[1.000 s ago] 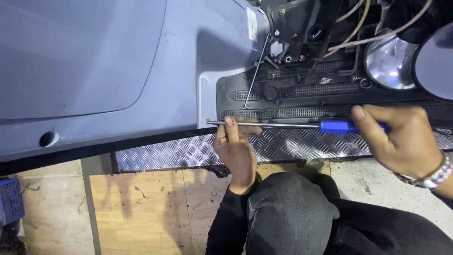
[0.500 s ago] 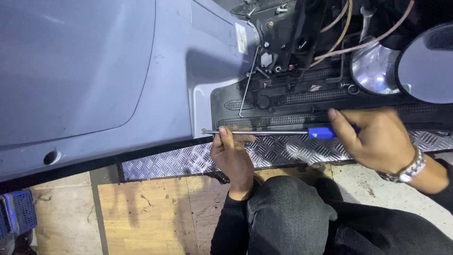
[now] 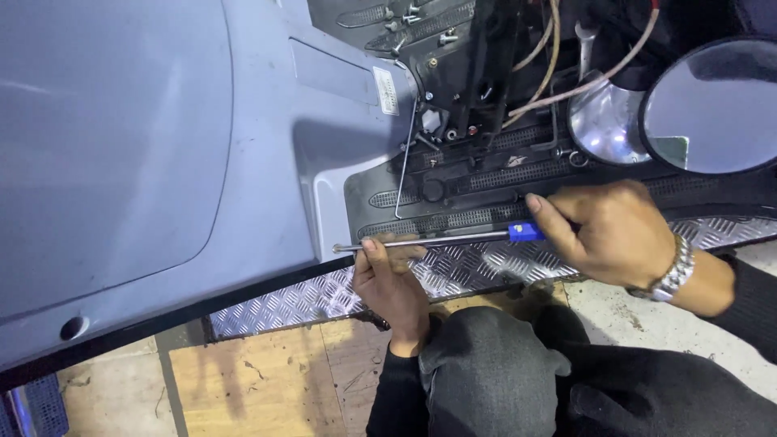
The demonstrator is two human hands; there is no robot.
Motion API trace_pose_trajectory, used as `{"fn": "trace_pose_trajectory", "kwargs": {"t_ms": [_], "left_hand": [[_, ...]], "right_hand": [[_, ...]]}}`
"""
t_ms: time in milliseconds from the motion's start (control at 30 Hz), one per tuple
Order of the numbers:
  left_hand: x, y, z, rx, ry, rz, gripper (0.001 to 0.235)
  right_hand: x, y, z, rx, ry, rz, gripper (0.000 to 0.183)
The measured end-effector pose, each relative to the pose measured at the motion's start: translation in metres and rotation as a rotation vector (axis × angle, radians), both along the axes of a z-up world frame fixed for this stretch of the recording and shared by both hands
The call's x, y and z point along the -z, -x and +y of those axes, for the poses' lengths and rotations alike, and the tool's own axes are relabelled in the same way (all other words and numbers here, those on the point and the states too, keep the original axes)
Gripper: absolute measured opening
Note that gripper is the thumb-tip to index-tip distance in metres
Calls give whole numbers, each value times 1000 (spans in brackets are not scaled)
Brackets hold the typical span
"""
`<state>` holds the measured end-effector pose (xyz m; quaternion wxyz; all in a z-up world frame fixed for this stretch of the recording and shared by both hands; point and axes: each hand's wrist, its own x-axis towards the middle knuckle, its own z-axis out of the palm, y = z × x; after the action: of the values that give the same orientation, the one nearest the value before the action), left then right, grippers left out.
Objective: The person uses a blue-handled screwdriver to remove screws from the front fender and side panels of a light purple scooter. The person works on the front wheel area and then moves to the side of the scooter to remove additional fasteners from the bodywork.
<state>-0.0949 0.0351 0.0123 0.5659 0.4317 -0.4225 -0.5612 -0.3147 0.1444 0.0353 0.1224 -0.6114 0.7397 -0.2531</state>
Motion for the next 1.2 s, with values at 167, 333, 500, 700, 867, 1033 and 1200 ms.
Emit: {"fn": "trace_pose_trajectory", "kwargs": {"t_ms": [167, 333, 500, 700, 867, 1033, 1200], "left_hand": [[0, 3, 3, -29, 0, 28, 43], [-6, -10, 2, -36, -98, -190, 52], [-15, -30, 6, 446, 103, -150, 15], [-40, -5, 1, 463, 290, -453, 21], [-41, 12, 12, 511, 332, -522, 16], [-38, 4, 12, 518, 312, -612, 14], [-42, -5, 7, 509, 445, -617, 18]], "right_hand": [[-25, -2, -6, 129, -440, -169, 68], [-13, -5, 15, 36, -361, -193, 64], [5, -11, 67, 218, -149, -226, 57], [70, -30, 129, 618, -300, -616, 45], [57, -30, 146, 604, -132, -848, 42], [54, -31, 147, 476, -57, -930, 41], [92, -33, 166, 527, 124, -854, 31]]}}
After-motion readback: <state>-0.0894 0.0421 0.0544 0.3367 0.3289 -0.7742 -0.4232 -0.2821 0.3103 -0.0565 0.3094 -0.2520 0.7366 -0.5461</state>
